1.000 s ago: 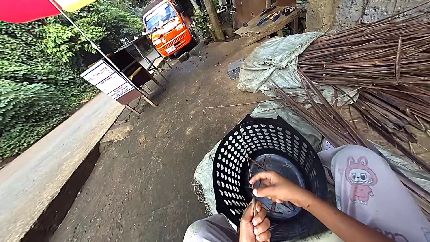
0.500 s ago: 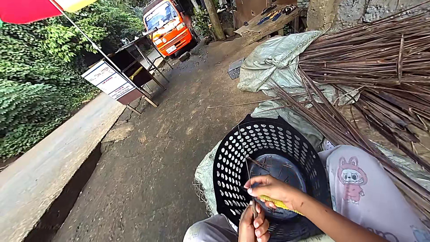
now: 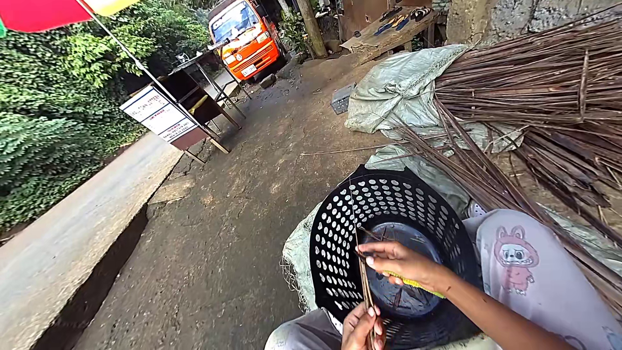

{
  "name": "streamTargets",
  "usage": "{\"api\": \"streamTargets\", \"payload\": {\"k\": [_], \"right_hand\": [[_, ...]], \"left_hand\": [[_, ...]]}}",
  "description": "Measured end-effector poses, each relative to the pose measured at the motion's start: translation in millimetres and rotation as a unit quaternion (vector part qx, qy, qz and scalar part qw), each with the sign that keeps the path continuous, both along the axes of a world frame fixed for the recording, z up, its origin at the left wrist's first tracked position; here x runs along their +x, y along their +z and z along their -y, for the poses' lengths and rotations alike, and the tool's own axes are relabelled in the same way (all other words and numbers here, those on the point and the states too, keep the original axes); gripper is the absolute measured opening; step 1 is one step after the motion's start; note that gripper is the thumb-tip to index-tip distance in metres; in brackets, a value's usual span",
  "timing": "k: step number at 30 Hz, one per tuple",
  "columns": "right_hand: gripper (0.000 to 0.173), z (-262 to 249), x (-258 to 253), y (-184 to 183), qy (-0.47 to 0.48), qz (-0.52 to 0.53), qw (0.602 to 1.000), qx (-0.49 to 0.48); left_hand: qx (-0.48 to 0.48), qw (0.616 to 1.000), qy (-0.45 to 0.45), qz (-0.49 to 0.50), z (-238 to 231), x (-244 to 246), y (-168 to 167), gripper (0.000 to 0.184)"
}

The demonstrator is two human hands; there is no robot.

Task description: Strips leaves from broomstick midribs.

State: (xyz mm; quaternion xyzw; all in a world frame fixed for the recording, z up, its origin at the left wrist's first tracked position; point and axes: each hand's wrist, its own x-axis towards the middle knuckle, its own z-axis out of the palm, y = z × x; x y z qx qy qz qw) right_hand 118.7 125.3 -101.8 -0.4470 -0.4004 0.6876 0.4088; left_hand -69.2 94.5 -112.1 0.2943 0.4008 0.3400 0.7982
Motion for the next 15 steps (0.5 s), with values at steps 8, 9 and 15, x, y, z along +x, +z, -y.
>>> {"api": "streamTargets", "payload": {"k": [8,9,15], "right_hand": [[0.022,9,7,-9,0.165,0.124,0.969,0.138],[0.021,9,7,-9,0.159,0.131,0.968,0.145],[0.021,12,6,-5,0.151,0.139,0.965,0.160]], "left_hand": [[0.022,0.999,0.044,-0.003,4,2,5,0.044],[0.019,0.999,0.048,-0.009,4,3,6,0.045],[0.042,0.996,0.057,-0.059,7,12,11,0.042]]}}
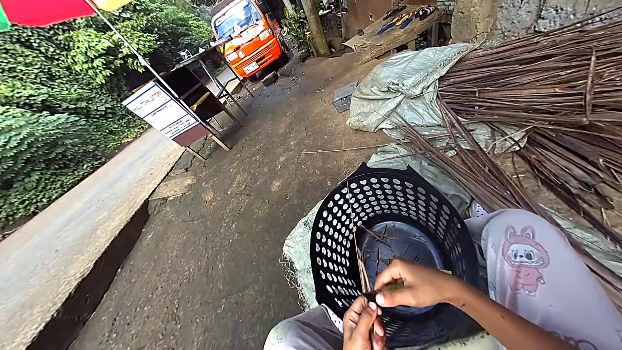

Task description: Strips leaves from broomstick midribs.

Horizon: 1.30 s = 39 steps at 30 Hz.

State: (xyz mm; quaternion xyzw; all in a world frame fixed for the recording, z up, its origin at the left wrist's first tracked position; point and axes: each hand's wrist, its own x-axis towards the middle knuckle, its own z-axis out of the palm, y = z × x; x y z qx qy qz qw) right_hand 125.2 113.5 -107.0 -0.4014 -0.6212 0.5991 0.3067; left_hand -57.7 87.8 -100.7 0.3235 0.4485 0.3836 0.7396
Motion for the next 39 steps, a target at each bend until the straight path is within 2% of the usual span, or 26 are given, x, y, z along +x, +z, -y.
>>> {"api": "streamTargets", "payload": {"k": [2,6,9,15,19,25,27,31,34,39], "right_hand": [[0.023,2,-3,0,-0.037,0.000,0.999,0.005],[0.033,3,-19,-12,-0.179,0.026,0.983,0.033],[0.029,3,-25,-3,-0.206,0.078,0.975,0.020],[0.021,-2,-24,-1,-0.189,0.049,0.980,-0.036],[0.019,-4,-23,5,-0.164,0.064,0.983,-0.057],[0.029,-3,-25,5,-0.175,0.116,0.977,-0.030],[0.032,-5,-25,6,-0.171,0.142,0.974,-0.046],[0.025,-9,-18,14,-0.137,0.162,0.975,-0.066],[0.022,-10,-14,16,-0.117,0.141,0.980,-0.073],[0.018,-9,-13,10,-0.138,0.040,0.983,-0.115]], "left_hand": [[0.004,0.999,0.005,-0.035,0,4,2,0.042],[0.011,0.994,0.003,-0.110,2,12,6,0.038],[0.016,0.990,0.006,-0.138,1,16,7,0.036],[-0.010,0.995,0.035,-0.092,-7,14,3,0.031],[-0.023,0.995,0.000,-0.100,-19,12,5,0.031],[-0.016,0.994,-0.015,-0.103,-26,11,2,0.034],[-0.007,0.993,-0.013,-0.114,-25,12,1,0.035],[0.013,0.985,-0.016,-0.172,-23,16,1,0.030],[-0.005,0.988,-0.018,-0.153,-22,17,3,0.032],[-0.034,0.995,-0.028,-0.094,-24,16,3,0.033]]}}
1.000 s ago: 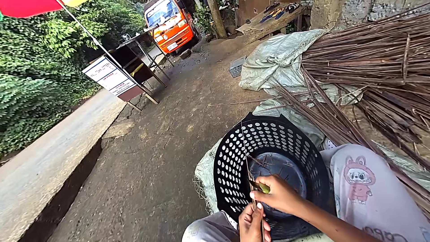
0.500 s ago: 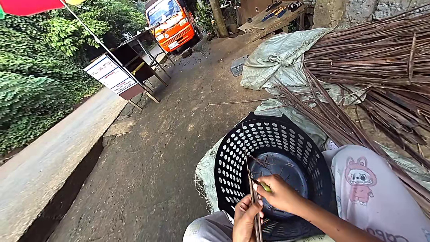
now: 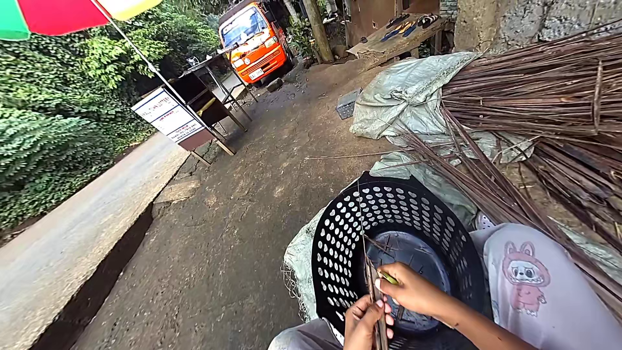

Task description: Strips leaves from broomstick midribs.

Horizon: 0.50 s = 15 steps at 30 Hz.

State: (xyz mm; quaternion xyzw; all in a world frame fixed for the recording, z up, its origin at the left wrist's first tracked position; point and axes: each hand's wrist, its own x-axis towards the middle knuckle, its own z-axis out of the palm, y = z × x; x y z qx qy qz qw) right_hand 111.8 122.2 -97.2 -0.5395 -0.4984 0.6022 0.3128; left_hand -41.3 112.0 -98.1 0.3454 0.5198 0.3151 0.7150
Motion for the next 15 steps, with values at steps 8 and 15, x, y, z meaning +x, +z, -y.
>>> {"api": "streamTargets", "payload": {"k": [8,15], "right_hand": [[0.031,1,2,-15,0.025,0.049,0.993,0.102],[0.034,6,8,-22,0.051,0.075,0.976,0.200]], "left_hand": [[0.004,1.000,0.017,-0.008,-1,3,0,0.034],[0.015,0.999,0.043,-0.002,1,1,0,0.037]]}}
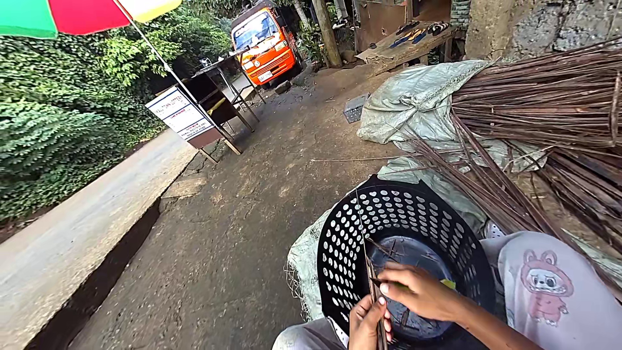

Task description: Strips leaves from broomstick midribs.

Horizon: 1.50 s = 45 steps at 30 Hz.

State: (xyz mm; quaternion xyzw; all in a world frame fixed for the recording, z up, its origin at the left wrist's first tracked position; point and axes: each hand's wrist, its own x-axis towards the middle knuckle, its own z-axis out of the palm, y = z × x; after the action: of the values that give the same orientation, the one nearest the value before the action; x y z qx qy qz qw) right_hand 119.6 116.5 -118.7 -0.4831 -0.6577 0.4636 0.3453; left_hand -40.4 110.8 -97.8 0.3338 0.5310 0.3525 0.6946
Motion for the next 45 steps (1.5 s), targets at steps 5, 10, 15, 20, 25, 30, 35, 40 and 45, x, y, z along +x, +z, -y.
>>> {"api": "streamTargets", "payload": {"k": [5,10,15,20,25,30,35,40,45], "right_hand": [[0.031,0,6,-11,0.049,0.004,0.998,0.046],[0.028,1,5,-5,0.025,0.020,0.999,0.009],[0.026,5,-1,-2,-0.021,0.046,0.998,0.028],[0.025,7,-8,-9,-0.063,0.017,0.996,0.066],[0.027,3,-12,-27,-0.038,-0.069,0.993,0.089],[0.028,-2,-8,-27,-0.012,-0.081,0.995,0.056],[0.029,-4,-5,-22,0.007,-0.052,0.998,0.038],[0.030,-4,-5,-21,-0.012,-0.073,0.997,0.035],[0.022,-2,-7,-20,-0.017,-0.130,0.991,0.021]], "left_hand": [[-0.007,1.000,0.012,0.016,0,0,0,0.038],[-0.001,1.000,0.019,0.025,0,-1,-1,0.038],[-0.004,0.999,0.026,0.018,-2,0,-1,0.037],[-0.016,0.999,0.032,0.040,-3,-2,-2,0.038],[-0.024,0.997,0.028,0.070,-1,-4,-2,0.039],[-0.012,0.996,0.040,0.077,-1,-4,-1,0.039],[0.034,0.999,0.027,0.006,2,0,2,0.038],[0.045,0.999,0.022,0.008,5,5,2,0.039],[0.020,0.997,0.014,0.077,6,-2,-2,0.041]]}}
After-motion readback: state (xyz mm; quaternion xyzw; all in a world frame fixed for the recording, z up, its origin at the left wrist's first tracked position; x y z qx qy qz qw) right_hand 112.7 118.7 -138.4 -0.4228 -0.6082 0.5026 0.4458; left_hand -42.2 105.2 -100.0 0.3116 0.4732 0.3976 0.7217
